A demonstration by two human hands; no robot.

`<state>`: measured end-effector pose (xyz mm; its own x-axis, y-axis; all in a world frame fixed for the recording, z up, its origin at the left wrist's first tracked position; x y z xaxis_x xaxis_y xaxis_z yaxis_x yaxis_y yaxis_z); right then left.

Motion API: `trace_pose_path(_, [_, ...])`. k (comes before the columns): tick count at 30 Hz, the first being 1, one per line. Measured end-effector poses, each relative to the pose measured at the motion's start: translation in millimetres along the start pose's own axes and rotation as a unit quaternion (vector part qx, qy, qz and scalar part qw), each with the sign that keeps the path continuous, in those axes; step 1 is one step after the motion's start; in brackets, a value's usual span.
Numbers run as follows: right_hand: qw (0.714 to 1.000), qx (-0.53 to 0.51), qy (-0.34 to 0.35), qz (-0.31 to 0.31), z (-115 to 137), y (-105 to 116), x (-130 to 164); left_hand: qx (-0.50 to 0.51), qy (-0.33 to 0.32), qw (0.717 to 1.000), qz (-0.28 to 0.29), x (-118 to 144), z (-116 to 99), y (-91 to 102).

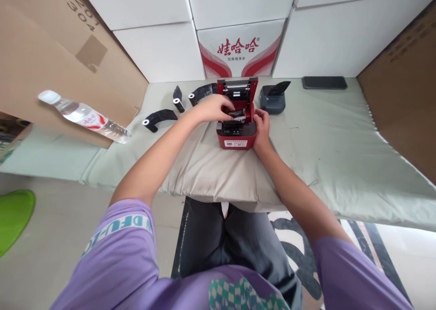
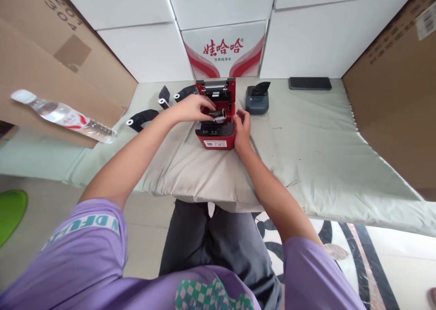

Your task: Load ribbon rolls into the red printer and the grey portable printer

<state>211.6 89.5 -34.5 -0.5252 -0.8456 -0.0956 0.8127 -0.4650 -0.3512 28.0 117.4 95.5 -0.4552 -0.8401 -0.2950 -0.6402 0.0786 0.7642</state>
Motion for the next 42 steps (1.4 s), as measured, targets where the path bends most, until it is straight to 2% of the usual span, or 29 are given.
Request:
trace_pose_path(2, [1.0,-0.003,0.001,0.001,-1.1,0.1,0.1,0.058,0.04,0.996,-0.053,10.9,3.3,16.7])
trace_pose_path(4, [1.0,-0.007,-0.003,-0.001,-2.7,0.6,0.0,0.145,0.087,0.975,-0.144,26.9,18.4,35.1])
trace_pose_path(7, [1.0,-0.003,-0.004,-0.002,-5.1,1.0,-1.0,0.284,0.138,0.897,-0.31,61.5,58.8,58.2])
trace_pose_path(8, [1.0,0.0,-0.003,-0.001,-5.8,1.0,-1.5,0.324,0.156,0.87,-0.337,72.8,74.3,59.7])
trace_pose_path(9, [1.0,0.003,-0.001,0.0,-6.5,1.1,-2.1,0.325,0.187,0.846,-0.378,85.0,91.0,61.3])
trace_pose_path(11, [1.0,0.007,0.002,0.003,-8.2,1.0,-3.2,0.257,0.224,0.821,-0.458,106.9,115.3,64.1])
trace_pose_path(13, [1.0,0.012,0.006,0.008,-9.7,1.0,-4.1,0.132,0.254,0.819,-0.497,121.4,125.8,63.6])
trace_pose_path(15, [1.0,0.016,0.012,0.011,-10.4,1.1,-4.9,-0.042,0.29,0.822,-0.488,128.4,124.7,61.5])
trace_pose_path(17, [1.0,0.018,0.018,0.015,-10.2,1.0,-5.4,-0.203,0.317,0.805,-0.458,129.9,117.0,58.7])
trace_pose_path(20, [1.0,0.014,0.016,0.015,-10.1,1.0,-6.2,-0.286,0.331,0.791,-0.428,126.6,108.9,51.1])
trace_pose_path(25, [1.0,0.01,0.01,0.013,-10.4,0.6,-6.5,-0.319,0.357,0.796,-0.37,123.7,117.1,34.1])
trace_pose_path(28, [1.0,0.013,0.015,0.02,-10.4,0.0,-6.0,-0.322,0.363,0.798,-0.357,126.6,119.5,30.5])
trace_pose_path(30, [1.0,0.01,0.014,0.02,-10.5,0.0,-5.7,-0.313,0.358,0.795,-0.377,129.1,114.2,33.0])
trace_pose_path(33, [1.0,0.005,0.007,0.015,-10.4,0.2,-5.2,-0.295,0.32,0.784,-0.443,129.9,93.3,40.1])
trace_pose_path(38, [1.0,0.003,0.006,0.01,-7.7,0.1,-4.0,-0.254,0.231,0.804,-0.486,113.8,52.3,33.4])
trace_pose_path(40, [1.0,0.005,0.008,0.009,-5.7,0.3,-3.5,-0.235,0.231,0.798,-0.505,108.5,47.0,30.1])
trace_pose_path(42, [1.0,0.009,0.009,0.012,-3.5,0.0,-2.9,-0.218,0.263,0.776,-0.53,107.3,53.5,33.7])
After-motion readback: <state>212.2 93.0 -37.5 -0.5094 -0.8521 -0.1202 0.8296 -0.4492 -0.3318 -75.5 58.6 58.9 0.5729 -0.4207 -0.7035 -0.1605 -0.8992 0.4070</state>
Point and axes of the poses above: each hand's wrist, its own x-axis away from the middle knuckle, its own y-axis out of the back of the hand, z = x × y, the point moved 6 cm from there along -x, towards the middle knuckle, and after that the axes turned 14 degrees about -z, right-handed, at the moved point
